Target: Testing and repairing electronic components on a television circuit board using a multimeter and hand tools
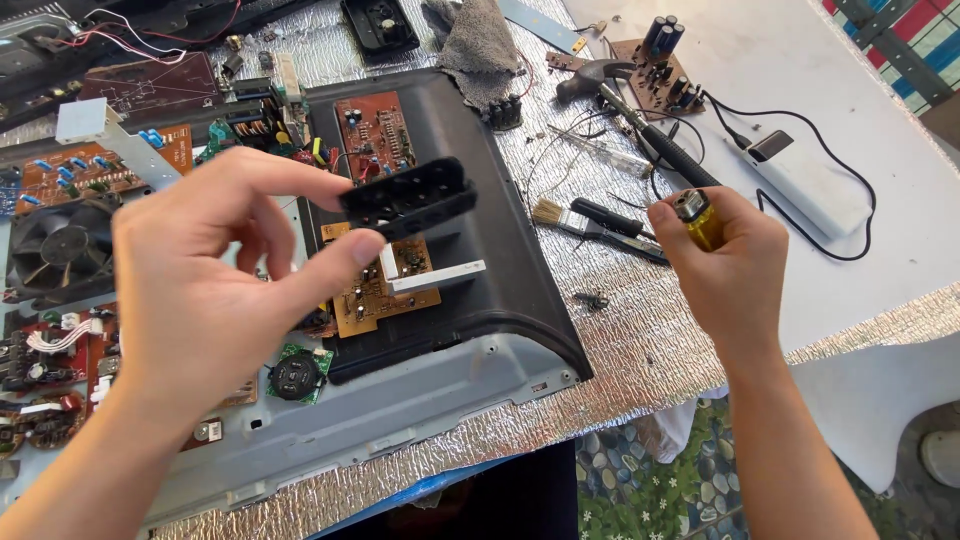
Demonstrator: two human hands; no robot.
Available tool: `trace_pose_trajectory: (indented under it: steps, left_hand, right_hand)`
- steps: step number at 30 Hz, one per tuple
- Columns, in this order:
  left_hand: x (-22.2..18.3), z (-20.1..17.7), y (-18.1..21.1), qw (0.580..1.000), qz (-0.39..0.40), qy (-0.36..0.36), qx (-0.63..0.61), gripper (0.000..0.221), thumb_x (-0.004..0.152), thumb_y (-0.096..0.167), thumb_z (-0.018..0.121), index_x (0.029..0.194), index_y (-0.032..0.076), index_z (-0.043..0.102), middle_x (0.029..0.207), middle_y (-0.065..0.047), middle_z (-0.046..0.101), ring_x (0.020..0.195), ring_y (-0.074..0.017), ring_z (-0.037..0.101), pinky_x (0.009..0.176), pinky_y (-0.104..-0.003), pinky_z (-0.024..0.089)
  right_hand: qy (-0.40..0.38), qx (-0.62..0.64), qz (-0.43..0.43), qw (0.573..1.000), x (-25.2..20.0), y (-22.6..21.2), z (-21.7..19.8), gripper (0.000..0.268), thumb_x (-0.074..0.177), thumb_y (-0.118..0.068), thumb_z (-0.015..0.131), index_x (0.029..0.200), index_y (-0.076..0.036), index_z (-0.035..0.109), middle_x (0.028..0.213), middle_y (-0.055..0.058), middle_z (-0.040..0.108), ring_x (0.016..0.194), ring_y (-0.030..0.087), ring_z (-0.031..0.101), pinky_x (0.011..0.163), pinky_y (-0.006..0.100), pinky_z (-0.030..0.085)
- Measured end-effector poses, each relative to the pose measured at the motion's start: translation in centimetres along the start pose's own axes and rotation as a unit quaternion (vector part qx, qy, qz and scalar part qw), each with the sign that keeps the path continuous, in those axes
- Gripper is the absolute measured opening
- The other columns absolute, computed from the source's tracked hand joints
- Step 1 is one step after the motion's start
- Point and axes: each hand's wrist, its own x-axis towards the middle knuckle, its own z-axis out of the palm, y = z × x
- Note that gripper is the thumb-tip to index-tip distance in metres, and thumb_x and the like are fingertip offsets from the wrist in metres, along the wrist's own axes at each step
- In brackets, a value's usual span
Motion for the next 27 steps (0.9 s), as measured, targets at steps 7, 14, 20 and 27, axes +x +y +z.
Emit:
trace_pose_trajectory:
  steps: [7,14,20,27]
  left_hand:
    - [-1.7,-2.7,0.2,0.999,-0.04,0.019,0.022,0.032,0.081,-0.005,0.087,0.108,-0.005,0.071,0.077,-0.007,0.059,0.058,-0.0117,0.048,0.058,-0.022,0.039]
    - [-3.5,-4.1,-0.8,0.996,-0.084,0.033,0.021,0.039,0.084,-0.003,0.083,0.118,-0.003,0.065,0.08,-0.007,0.054,0.06,-0.0104,0.043,0.058,-0.022,0.031]
    - [-8.8,-8.6,-7.6,0.984,-0.152,0.086,0.031,0.053,0.1,0.004,0.06,0.151,-0.006,0.048,0.085,-0.013,0.045,0.071,-0.0225,0.046,0.071,-0.033,0.035]
    - [-11.0,-10.7,-9.4,0.967,-0.156,0.187,-0.076,0.045,0.101,0.013,0.059,0.145,0.005,0.053,0.1,-0.001,0.053,0.082,-0.0088,0.051,0.079,-0.02,0.041]
  right_hand:
    - [-0.017,-0.061,-0.007,0.998,2.8,2.6,-1.2,0.023,0.102,-0.014,0.081,0.096,0.006,0.071,0.063,0.003,0.051,0.05,0.011,0.032,0.046,0.027,0.023]
    - [-0.026,-0.095,-0.032,0.995,4.9,3.4,-1.4,0.028,0.102,-0.014,0.083,0.088,0.006,0.068,0.064,0.005,0.051,0.05,0.013,0.033,0.046,0.028,0.025]
    - [-0.023,-0.097,0.0,0.995,5.8,3.2,-0.3,0.03,0.101,-0.017,0.083,0.086,0.004,0.068,0.064,0.005,0.051,0.051,0.013,0.034,0.047,0.028,0.026]
    - [-0.03,-0.134,-0.038,0.99,8.3,6.2,2.2,0.034,0.101,-0.019,0.086,0.085,0.005,0.068,0.065,0.009,0.056,0.048,0.016,0.038,0.046,0.031,0.031]
